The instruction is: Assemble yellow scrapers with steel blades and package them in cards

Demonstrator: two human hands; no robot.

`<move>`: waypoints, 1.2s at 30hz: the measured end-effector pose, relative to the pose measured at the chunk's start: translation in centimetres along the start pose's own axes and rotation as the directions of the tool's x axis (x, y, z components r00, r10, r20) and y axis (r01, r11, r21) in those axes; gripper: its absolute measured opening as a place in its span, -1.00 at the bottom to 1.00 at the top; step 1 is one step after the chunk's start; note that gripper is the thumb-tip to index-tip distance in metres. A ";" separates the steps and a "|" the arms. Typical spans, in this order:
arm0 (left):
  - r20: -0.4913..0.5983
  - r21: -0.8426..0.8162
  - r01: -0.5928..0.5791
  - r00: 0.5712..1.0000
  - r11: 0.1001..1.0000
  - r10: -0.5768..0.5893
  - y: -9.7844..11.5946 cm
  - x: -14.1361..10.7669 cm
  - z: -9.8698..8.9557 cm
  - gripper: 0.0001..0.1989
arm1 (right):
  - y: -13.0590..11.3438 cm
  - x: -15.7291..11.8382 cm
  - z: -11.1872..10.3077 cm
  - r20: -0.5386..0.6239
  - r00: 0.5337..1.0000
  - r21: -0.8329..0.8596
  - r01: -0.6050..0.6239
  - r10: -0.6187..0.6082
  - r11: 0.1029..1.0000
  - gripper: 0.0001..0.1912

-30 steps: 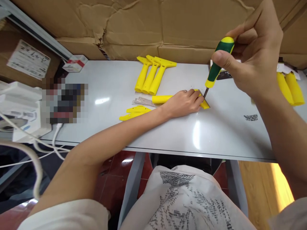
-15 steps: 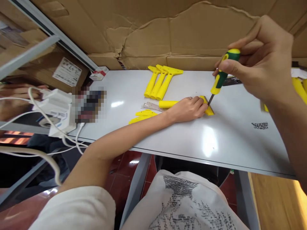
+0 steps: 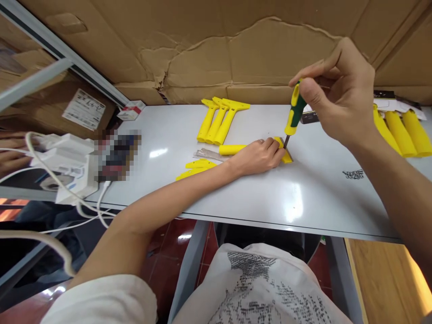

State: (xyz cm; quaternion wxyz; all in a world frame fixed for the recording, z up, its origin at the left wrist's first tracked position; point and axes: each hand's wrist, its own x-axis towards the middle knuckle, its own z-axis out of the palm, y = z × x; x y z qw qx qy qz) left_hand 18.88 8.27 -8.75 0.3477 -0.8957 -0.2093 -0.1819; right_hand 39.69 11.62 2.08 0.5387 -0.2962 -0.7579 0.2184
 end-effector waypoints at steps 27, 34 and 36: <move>-0.032 -0.013 0.018 0.999 1.000 -0.019 0.1 -0.1 -0.5 -0.81 | -0.6 -0.1 -0.9 0.263 0.962 0.208 -0.136 0.078 0.969 -0.61; -0.077 -0.036 0.026 0.997 0.999 -0.029 -0.2 -0.1 -0.3 -0.81 | -0.4 -0.5 -0.7 0.089 0.993 -0.054 0.076 -0.071 0.996 -0.66; -0.085 -0.050 0.037 0.995 0.998 -0.041 -0.2 -0.1 -0.1 -0.81 | -0.4 -0.4 -0.9 0.139 0.985 -0.102 0.115 -0.100 0.988 -0.69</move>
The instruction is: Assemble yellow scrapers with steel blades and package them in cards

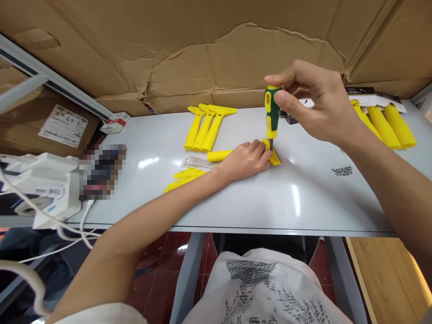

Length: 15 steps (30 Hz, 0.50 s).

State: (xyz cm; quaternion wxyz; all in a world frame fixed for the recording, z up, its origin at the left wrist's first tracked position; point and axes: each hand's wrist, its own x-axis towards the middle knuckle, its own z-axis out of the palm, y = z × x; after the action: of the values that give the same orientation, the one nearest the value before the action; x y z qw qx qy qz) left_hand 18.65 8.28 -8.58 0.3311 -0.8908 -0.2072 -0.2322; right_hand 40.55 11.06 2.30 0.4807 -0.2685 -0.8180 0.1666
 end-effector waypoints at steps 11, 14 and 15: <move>0.043 -0.005 -0.003 0.999 1.000 0.004 0.0 -0.3 0.3 -0.70 | 0.4 0.2 1.0 -0.100 0.994 0.140 -0.024 0.039 0.990 -0.58; 0.031 -0.011 -0.014 0.999 1.000 0.014 0.0 -0.2 0.2 -0.69 | 0.1 0.4 0.6 0.034 0.998 0.151 -0.065 0.061 0.986 -0.60; 0.036 -0.021 -0.017 0.999 1.000 0.017 0.0 -0.2 0.2 -0.69 | -0.2 0.5 0.4 0.089 0.993 0.167 -0.092 0.078 0.982 -0.58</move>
State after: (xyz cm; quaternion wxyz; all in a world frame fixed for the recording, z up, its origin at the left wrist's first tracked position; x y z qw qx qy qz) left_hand 18.57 8.37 -8.82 0.3203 -0.8999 -0.2032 -0.2152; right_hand 40.01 11.20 2.56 0.4606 -0.2541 -0.8074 0.2672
